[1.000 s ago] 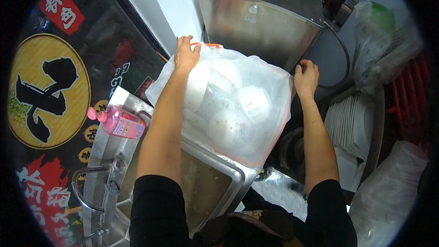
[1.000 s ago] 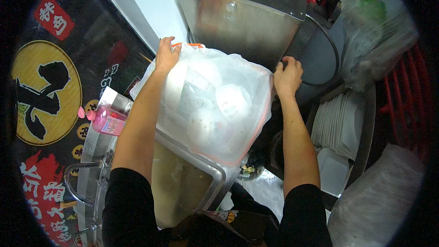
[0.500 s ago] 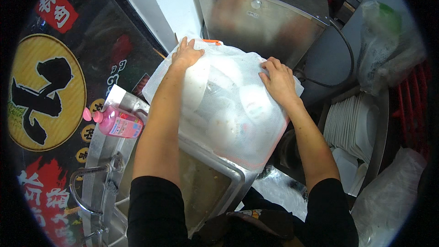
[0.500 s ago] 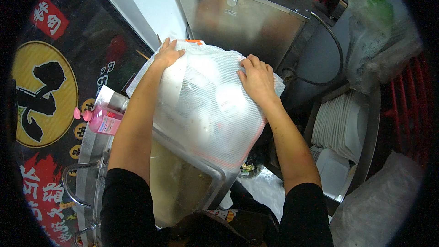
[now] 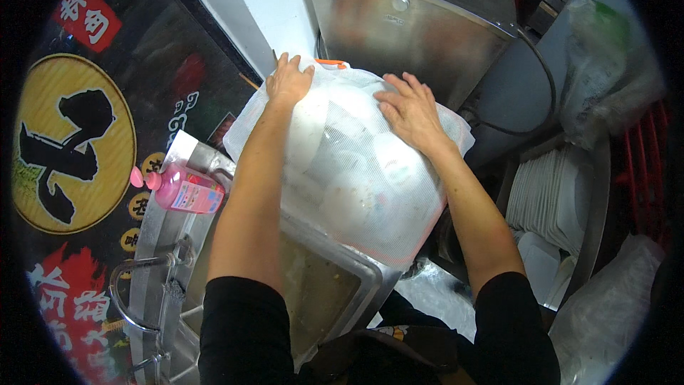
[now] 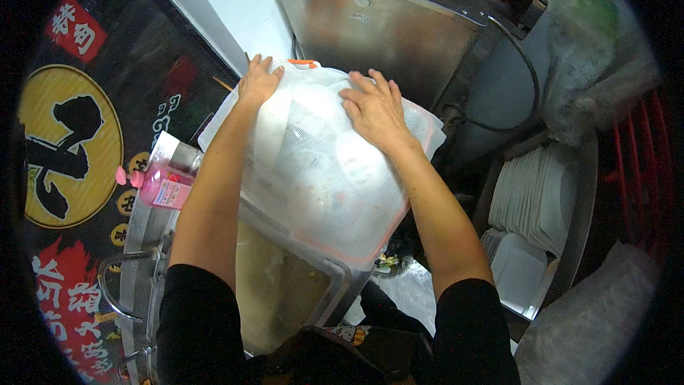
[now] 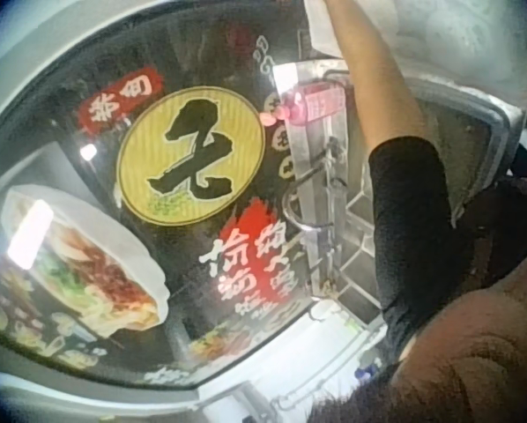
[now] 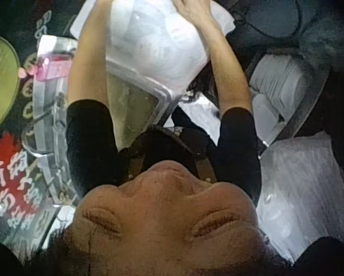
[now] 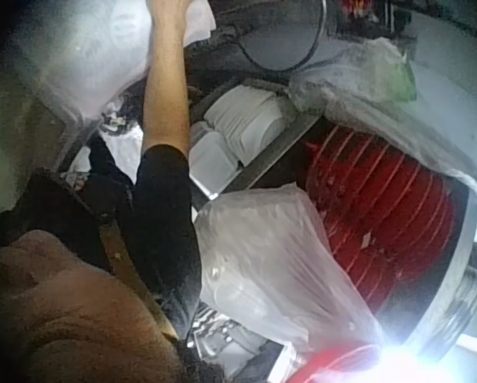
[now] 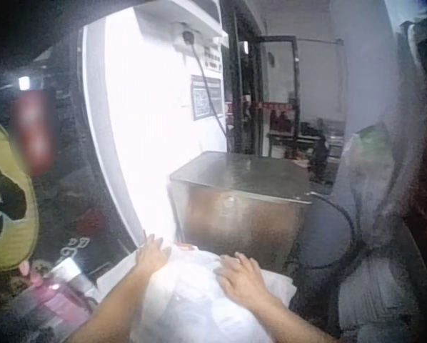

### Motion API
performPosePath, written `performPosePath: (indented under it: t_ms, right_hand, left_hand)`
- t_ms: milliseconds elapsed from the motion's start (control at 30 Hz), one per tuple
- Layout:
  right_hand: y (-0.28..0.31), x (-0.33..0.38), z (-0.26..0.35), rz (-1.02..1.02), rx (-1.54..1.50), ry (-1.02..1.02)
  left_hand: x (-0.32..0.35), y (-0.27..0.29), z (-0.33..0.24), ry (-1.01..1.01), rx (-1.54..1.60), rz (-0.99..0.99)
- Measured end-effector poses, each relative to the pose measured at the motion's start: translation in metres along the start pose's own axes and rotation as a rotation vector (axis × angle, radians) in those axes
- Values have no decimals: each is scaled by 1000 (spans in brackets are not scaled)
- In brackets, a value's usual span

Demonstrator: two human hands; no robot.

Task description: The person washes a white mug with a sponge and rinses it under running water, then places it in a dish rack. They wipe the sink area with a cloth, rinse the cloth, and wash a bundle of chopsticks before placing them in the rack. Finally, they remove food debris from the sink drain and wipe the sink surface.

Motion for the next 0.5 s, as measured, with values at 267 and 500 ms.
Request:
performPosePath:
  t_ms: [267, 500]
  right_hand:
    - [-19, -1, -16, 22, 58, -73]
    - [-21, -3, -18, 57, 77, -93]
  left_hand:
    - [46, 82, 29, -40, 535, -433]
    - [138, 108, 84, -99, 442, -589]
Point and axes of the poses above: each hand's wrist, its own x-axis away from the middle knuckle, its own y-axis out of the back of the hand, z = x × y, the point moved 9 cm from there along -x, towards the middle knuckle, and after that the axes turned 13 degrees about -x, right-handed, at the moved point
